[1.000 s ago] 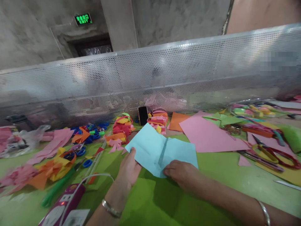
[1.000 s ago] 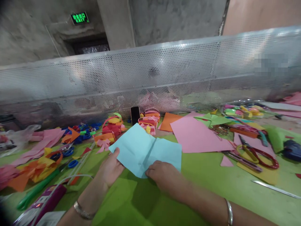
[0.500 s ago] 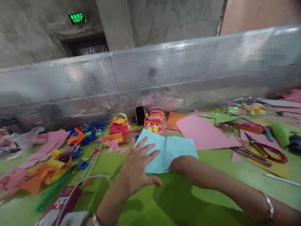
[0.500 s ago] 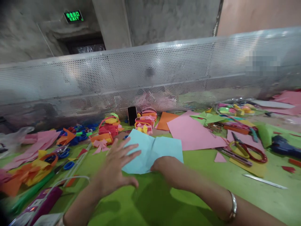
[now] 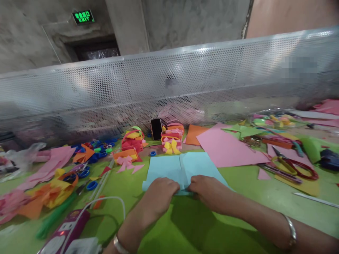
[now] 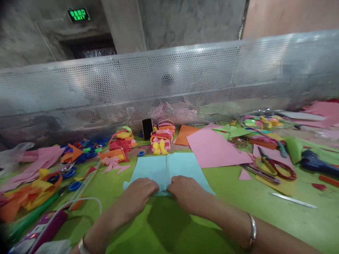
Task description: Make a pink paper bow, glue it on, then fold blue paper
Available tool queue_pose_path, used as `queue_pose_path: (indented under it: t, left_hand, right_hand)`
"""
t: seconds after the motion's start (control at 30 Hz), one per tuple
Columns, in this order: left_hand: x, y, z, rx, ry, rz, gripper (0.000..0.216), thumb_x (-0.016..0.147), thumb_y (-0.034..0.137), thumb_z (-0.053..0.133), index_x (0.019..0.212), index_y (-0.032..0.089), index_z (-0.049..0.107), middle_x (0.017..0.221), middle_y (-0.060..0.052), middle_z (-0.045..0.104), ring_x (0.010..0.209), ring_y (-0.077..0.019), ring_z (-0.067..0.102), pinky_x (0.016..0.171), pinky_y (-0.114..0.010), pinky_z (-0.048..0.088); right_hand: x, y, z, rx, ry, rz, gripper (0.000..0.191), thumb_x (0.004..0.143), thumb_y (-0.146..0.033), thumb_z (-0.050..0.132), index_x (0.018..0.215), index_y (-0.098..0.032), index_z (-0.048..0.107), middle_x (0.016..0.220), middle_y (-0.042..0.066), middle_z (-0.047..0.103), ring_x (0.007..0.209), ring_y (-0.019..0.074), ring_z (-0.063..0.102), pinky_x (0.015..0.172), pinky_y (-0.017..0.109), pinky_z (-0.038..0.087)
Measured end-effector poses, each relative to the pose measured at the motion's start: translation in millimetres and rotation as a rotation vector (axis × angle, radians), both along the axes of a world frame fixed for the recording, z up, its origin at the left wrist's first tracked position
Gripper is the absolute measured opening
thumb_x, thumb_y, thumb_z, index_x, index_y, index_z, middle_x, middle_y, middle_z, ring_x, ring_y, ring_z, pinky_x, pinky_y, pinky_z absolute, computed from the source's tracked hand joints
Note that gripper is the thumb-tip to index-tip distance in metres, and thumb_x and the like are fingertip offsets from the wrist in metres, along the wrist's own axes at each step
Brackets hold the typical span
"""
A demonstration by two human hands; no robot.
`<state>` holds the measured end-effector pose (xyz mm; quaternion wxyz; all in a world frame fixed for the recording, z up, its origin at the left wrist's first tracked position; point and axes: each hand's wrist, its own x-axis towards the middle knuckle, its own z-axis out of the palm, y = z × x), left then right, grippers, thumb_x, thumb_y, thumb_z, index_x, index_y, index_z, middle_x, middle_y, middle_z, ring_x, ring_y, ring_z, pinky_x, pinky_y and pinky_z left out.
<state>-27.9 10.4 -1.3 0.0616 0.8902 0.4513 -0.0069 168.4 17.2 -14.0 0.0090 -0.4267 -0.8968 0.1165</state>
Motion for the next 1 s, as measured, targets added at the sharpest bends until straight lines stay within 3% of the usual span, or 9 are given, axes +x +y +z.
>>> queue_pose_path:
  t: [0.27, 0.43, 0.53, 0.73, 1.0]
  left_hand:
    - [-4, 10, -4.7, -0.064, -0.073, 0.151, 0.028, 0.090, 0.022, 0.033, 0.086, 0.018, 0.060, 0.084, -0.005, 0.067, 0.078, -0.0185, 0.060, 0.068, -0.028, 0.042]
    - [-13, 15, -3.0, -0.114, -0.115, 0.158, 0.033, 0.083, 0.040, 0.051, 0.110, 0.022, 0.057, 0.111, -0.005, 0.065, 0.101, -0.0202, 0.058, 0.081, -0.028, 0.042]
    - [-20, 16, -0.8, -0.089, -0.114, 0.210, 0.029, 0.081, 0.036, 0.054, 0.105, 0.020, 0.060, 0.109, -0.008, 0.066, 0.101, -0.0237, 0.058, 0.083, -0.032, 0.041]
    - [-29, 19, 11.2, -0.080, -0.107, 0.301, 0.019, 0.081, 0.030, 0.048, 0.086, 0.019, 0.063, 0.088, -0.006, 0.069, 0.082, -0.0221, 0.061, 0.069, -0.030, 0.041]
    - [-32, 20, 9.5, -0.204, -0.112, 0.290, 0.027, 0.081, 0.030, 0.047, 0.099, 0.019, 0.063, 0.100, -0.005, 0.069, 0.090, -0.0202, 0.062, 0.076, -0.028, 0.044]
  right_hand:
    - [14, 15, 6.2, -0.017, 0.017, -0.108, 0.019, 0.078, -0.010, 0.048, 0.083, -0.019, 0.064, 0.089, 0.006, 0.067, 0.086, 0.0197, 0.060, 0.067, 0.026, 0.036]
    - [19, 28, 7.1, -0.018, -0.023, -0.231, 0.015, 0.080, -0.025, 0.054, 0.087, -0.019, 0.066, 0.088, 0.008, 0.069, 0.080, 0.0228, 0.061, 0.056, 0.025, 0.029]
    - [22, 35, 5.7, -0.021, -0.039, -0.234, 0.014, 0.079, -0.029, 0.056, 0.081, -0.019, 0.065, 0.084, 0.007, 0.068, 0.078, 0.0211, 0.061, 0.054, 0.024, 0.027]
    - [30, 41, 8.3, -0.039, -0.033, -0.194, 0.015, 0.080, -0.030, 0.055, 0.077, -0.018, 0.063, 0.082, 0.004, 0.067, 0.077, 0.0186, 0.059, 0.057, 0.024, 0.030]
    - [39, 42, 12.6, -0.066, -0.012, -0.148, 0.017, 0.081, -0.033, 0.054, 0.078, -0.019, 0.063, 0.080, 0.003, 0.067, 0.075, 0.0176, 0.058, 0.058, 0.023, 0.032]
